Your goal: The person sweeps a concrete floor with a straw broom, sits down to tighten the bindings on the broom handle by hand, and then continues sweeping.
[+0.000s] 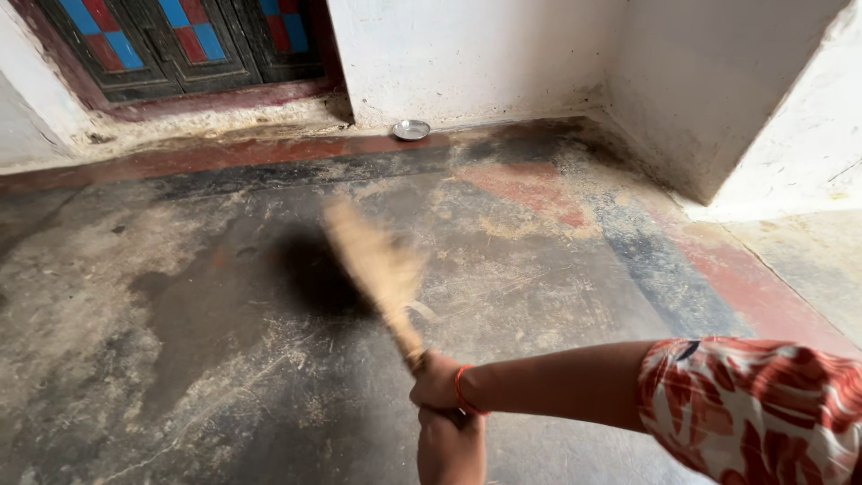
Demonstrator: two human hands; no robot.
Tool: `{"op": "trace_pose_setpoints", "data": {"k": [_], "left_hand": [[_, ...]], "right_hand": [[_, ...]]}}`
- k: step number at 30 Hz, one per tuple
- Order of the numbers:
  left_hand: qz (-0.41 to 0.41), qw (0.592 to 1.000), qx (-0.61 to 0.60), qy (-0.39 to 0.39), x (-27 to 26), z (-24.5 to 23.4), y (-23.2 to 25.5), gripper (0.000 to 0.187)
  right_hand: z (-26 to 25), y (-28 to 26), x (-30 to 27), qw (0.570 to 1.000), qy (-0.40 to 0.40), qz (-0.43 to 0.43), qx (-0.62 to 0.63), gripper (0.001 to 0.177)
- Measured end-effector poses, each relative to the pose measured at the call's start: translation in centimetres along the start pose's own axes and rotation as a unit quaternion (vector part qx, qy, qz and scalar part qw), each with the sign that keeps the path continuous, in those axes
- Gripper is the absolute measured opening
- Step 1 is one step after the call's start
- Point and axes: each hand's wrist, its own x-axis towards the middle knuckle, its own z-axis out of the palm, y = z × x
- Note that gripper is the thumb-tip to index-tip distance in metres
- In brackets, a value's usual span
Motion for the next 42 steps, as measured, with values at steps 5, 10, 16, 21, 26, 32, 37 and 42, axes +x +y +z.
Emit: {"op": "trace_pose_setpoints", "data": {"k": [5,10,16,21,26,32,37,42], "left_hand": [[0.035,0.999,-0.028,-0.004,0.2,1.1,-1.2,0.053],[0.074,0.996,-0.034,-0.033,1.0,1.2,-1.5,0.063],[0.164,0.95,0.018,-0.265,6.3,-1.8,0.9,0.073],[0.181,0.941,0.21,-0.195,6.6,0.8,1.0,0.071],[0.024,0.981,0.037,-0.19,2.9,1.3,-1.0,0.076],[0.032,0.996,-0.015,-0.083,-2.5,0.7,-2.1,0.063],[0.054,0.996,-0.051,-0.044,-4.6,0.8,-1.0,0.072],[0.154,0.986,-0.04,-0.055,-4.0,2.0,-1.2,0.072]], "right_hand": [[-0.2,-1.4,-4.9,0.998,-0.036,-0.06,0.01,0.07],[-1.6,-1.3,-5.8,0.989,0.095,-0.018,0.113,0.061],[-5.3,2.1,-5.0,0.922,0.149,0.104,0.343,0.057],[-4.5,5.6,-2.4,0.891,0.134,0.178,0.396,0.036],[-4.1,4.7,-0.9,0.951,0.004,0.181,0.252,0.051],[-2.2,2.0,-2.7,0.986,-0.064,0.047,0.145,0.063],[-3.2,0.3,-7.1,0.991,-0.058,-0.049,0.112,0.084],[-4.8,-0.1,-9.3,0.998,0.019,-0.047,0.04,0.097]]}}
